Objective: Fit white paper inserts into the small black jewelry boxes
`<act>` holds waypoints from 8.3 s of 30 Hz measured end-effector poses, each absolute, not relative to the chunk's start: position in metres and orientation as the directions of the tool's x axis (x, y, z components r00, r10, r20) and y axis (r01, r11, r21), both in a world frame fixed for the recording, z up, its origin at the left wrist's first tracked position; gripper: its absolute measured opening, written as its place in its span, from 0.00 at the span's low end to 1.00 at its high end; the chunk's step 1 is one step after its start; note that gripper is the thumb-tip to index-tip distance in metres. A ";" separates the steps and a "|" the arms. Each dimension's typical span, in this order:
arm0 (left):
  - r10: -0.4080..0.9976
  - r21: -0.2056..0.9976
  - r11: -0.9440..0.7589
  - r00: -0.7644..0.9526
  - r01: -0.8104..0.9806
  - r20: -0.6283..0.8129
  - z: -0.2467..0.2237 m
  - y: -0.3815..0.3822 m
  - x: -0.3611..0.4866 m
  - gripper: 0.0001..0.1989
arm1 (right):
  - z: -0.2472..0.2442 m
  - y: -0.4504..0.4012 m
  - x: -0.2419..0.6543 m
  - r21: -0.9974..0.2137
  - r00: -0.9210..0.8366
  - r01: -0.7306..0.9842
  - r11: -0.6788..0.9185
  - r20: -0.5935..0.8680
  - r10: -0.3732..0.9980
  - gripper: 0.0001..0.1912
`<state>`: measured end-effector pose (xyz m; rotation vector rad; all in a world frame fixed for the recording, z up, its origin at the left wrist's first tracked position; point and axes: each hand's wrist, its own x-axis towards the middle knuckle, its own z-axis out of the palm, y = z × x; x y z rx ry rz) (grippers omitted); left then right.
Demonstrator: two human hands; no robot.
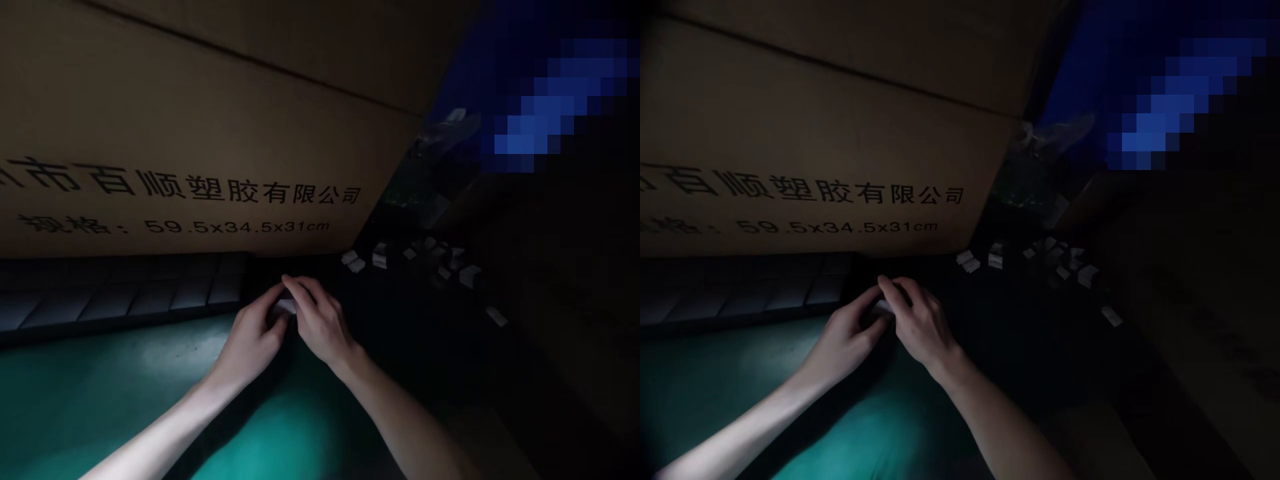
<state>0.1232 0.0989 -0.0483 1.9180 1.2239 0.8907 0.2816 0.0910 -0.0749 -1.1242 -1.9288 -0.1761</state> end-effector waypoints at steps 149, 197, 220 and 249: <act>0.900 0.920 -0.351 0.333 0.175 0.281 -0.071 0.111 0.117 0.34 | -0.064 0.084 0.314 -0.712 -0.227 0.465 0.526 0.479 0.848 0.17; 0.867 0.862 -0.409 0.422 0.301 0.264 -0.072 0.110 0.116 0.47 | -0.063 0.073 0.299 -0.502 -0.319 0.667 0.551 0.476 0.820 0.24; 0.874 0.809 -0.463 0.341 0.361 0.347 -0.067 0.102 0.117 0.37 | -0.073 0.077 0.274 -0.989 0.181 0.052 0.142 0.149 0.972 0.09; 0.914 0.997 0.045 0.405 -0.055 -0.019 -0.049 0.106 0.119 0.29 | -0.080 0.088 0.284 -0.983 0.143 -0.013 0.184 0.180 0.973 0.12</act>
